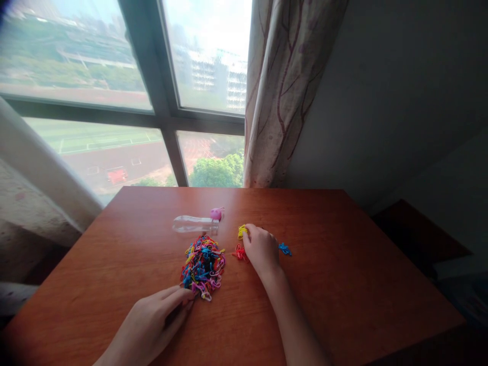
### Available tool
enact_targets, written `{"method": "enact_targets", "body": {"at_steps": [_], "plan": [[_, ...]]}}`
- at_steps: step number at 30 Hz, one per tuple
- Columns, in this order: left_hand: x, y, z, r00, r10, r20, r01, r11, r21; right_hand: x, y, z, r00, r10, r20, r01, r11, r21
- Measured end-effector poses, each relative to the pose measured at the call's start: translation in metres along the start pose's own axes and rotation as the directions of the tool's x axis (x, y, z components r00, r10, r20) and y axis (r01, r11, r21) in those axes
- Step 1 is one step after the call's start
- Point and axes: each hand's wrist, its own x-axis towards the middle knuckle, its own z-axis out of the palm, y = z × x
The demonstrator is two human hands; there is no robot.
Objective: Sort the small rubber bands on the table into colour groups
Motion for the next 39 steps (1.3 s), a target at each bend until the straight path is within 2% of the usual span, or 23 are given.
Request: {"method": "enact_targets", "body": {"at_steps": [7,13,18,29,36,39], "plan": [[0.000,-0.003,0.002,0.999,0.003,-0.052,-0.004,1.000,-0.026,-0.040,-0.008,-0.004,0.997,-0.042,-0.060,0.053,0.979,0.198],[-0.001,-0.003,0.002,0.996,-0.033,-0.085,0.032,0.999,-0.014,-0.087,-0.024,0.008,0.995,-0.083,-0.062,0.100,0.935,0.341],[-0.001,-0.004,0.004,0.997,-0.035,-0.071,0.037,0.999,0.026,-0.111,-0.031,0.018,0.995,-0.083,-0.048,0.095,0.910,0.403],[0.001,-0.005,0.003,0.997,0.021,-0.068,-0.018,0.999,0.045,-0.114,-0.034,0.019,0.992,-0.119,-0.041,0.126,0.913,0.388],[0.003,0.001,0.002,0.995,0.017,-0.103,-0.024,0.998,-0.063,-0.115,-0.034,0.018,0.990,-0.137,-0.028,0.136,0.889,0.437],[0.004,0.004,0.002,0.997,0.017,-0.072,-0.023,0.996,-0.083,-0.117,-0.034,0.017,0.985,-0.169,-0.014,0.155,0.862,0.484]]}}
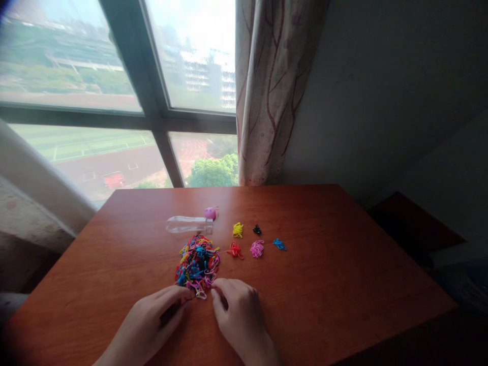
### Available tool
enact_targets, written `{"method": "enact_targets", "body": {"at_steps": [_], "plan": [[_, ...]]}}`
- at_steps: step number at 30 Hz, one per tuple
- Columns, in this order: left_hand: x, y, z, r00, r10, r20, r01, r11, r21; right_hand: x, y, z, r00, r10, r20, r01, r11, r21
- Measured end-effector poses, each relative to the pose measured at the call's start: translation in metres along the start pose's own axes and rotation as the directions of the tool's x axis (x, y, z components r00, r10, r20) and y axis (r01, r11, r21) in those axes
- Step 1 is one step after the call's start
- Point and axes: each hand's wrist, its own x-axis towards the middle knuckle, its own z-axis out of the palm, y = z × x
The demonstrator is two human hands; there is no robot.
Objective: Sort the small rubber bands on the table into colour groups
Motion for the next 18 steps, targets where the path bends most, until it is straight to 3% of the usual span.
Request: {"method": "enact_targets", "body": {"at_steps": [6,12,18], "plan": [[0.0024,0.0014,0.0060,0.999,0.022,0.048,-0.023,1.000,0.020,-0.0038,-0.0020,-0.0012,0.993,-0.065,0.094,0.063,0.998,0.023],[0.0036,0.0061,0.0056,0.997,0.060,0.043,-0.060,0.998,-0.006,-0.0023,-0.0006,-0.0005,0.990,-0.089,0.112,0.088,0.996,0.014],[0.0027,0.0038,0.0025,0.997,0.039,-0.067,-0.038,0.999,0.023,-0.0022,-0.0033,-0.0007,0.996,-0.057,0.068,0.055,0.998,0.035]]}}
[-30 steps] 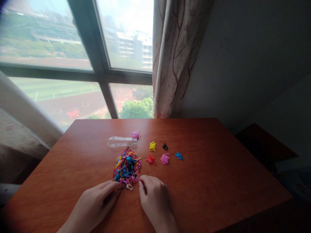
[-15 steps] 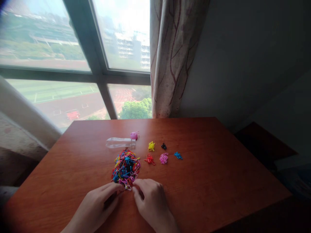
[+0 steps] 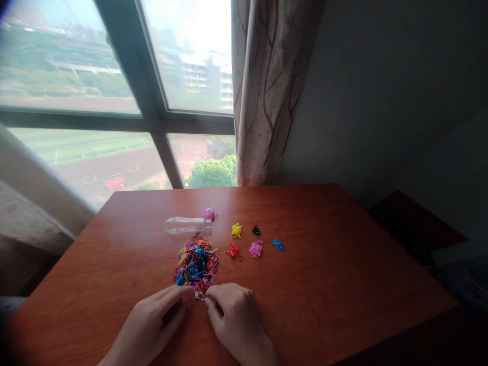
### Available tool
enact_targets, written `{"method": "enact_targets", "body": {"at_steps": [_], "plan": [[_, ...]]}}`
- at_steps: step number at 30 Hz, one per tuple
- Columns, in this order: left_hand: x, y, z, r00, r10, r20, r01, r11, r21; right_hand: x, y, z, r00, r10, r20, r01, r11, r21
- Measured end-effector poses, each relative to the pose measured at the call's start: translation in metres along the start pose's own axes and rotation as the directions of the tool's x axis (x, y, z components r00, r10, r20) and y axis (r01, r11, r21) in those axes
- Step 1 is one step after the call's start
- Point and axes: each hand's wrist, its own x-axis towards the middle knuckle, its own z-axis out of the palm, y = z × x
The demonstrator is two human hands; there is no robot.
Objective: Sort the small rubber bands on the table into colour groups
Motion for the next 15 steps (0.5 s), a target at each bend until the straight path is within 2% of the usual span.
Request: {"method": "enact_targets", "body": {"at_steps": [3,6,11,15], "plan": [[-0.001,-0.003,-0.002,0.999,0.007,-0.043,-0.005,1.000,0.028,0.003,0.006,-0.006,0.995,0.058,-0.080,-0.057,0.998,0.025],[-0.002,-0.003,-0.002,1.000,0.011,-0.027,-0.010,0.999,0.050,0.013,0.022,-0.025,0.980,0.087,-0.179,-0.092,0.996,-0.020],[-0.001,-0.002,0.000,1.000,0.012,-0.010,-0.011,0.997,0.082,0.047,0.059,-0.069,0.938,0.130,-0.322,-0.214,0.946,-0.242],[-0.001,-0.002,0.000,1.000,0.020,-0.002,-0.019,0.996,0.090,0.072,0.075,-0.083,0.922,0.191,-0.337,-0.327,0.850,-0.413]]}}
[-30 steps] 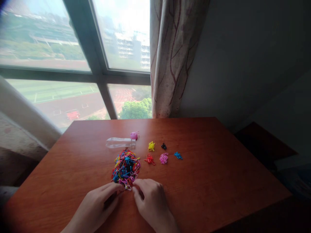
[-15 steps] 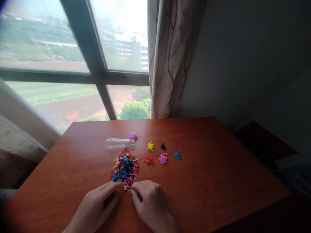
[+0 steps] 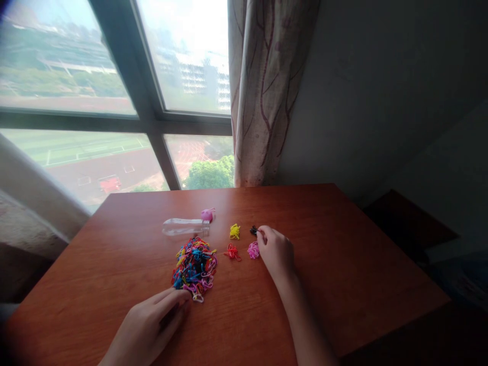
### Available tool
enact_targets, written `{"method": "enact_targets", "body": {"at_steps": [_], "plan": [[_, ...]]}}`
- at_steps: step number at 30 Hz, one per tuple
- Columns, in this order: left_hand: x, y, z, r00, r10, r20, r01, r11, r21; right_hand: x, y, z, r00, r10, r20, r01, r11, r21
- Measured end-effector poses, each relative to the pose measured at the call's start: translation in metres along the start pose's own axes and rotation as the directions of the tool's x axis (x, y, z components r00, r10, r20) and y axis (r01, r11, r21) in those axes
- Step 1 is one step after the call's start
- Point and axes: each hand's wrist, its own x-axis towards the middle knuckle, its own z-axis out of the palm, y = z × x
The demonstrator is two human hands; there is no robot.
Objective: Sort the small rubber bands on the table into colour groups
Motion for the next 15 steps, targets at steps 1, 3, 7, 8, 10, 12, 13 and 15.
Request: {"method": "enact_targets", "body": {"at_steps": [1,3,7,8,10,12,13,15], "plan": [[0.000,0.000,0.000,1.000,-0.001,0.003,0.001,1.000,0.001,0.004,0.000,0.003,1.000,0.011,0.016,-0.010,0.999,-0.036],[0.000,0.000,-0.001,1.000,0.002,0.007,-0.002,1.000,0.003,0.008,0.000,0.008,0.999,0.033,0.041,-0.029,0.996,-0.084],[-0.001,0.000,-0.002,1.000,-0.006,0.018,0.006,1.000,0.006,0.006,0.000,0.014,0.997,0.051,0.052,-0.046,0.996,-0.076],[-0.002,0.000,-0.002,1.000,-0.010,0.020,0.010,1.000,0.007,0.004,0.001,0.014,0.997,0.051,0.053,-0.047,0.997,-0.060],[-0.002,0.000,-0.002,1.000,-0.013,0.017,0.012,1.000,0.006,0.001,0.002,0.013,0.997,0.050,0.051,-0.049,0.999,-0.024],[-0.001,0.001,-0.001,1.000,-0.010,0.010,0.010,1.000,0.007,-0.003,0.002,0.010,0.998,0.046,0.035,-0.046,0.999,0.010],[-0.001,0.001,-0.001,1.000,-0.009,0.005,0.009,1.000,0.007,-0.005,0.001,0.009,0.999,0.043,0.023,-0.043,0.999,0.028],[-0.001,0.001,-0.001,1.000,-0.005,-0.004,0.005,1.000,0.010,-0.012,-0.003,0.008,1.000,0.031,-0.002,-0.031,0.997,0.073]]}}
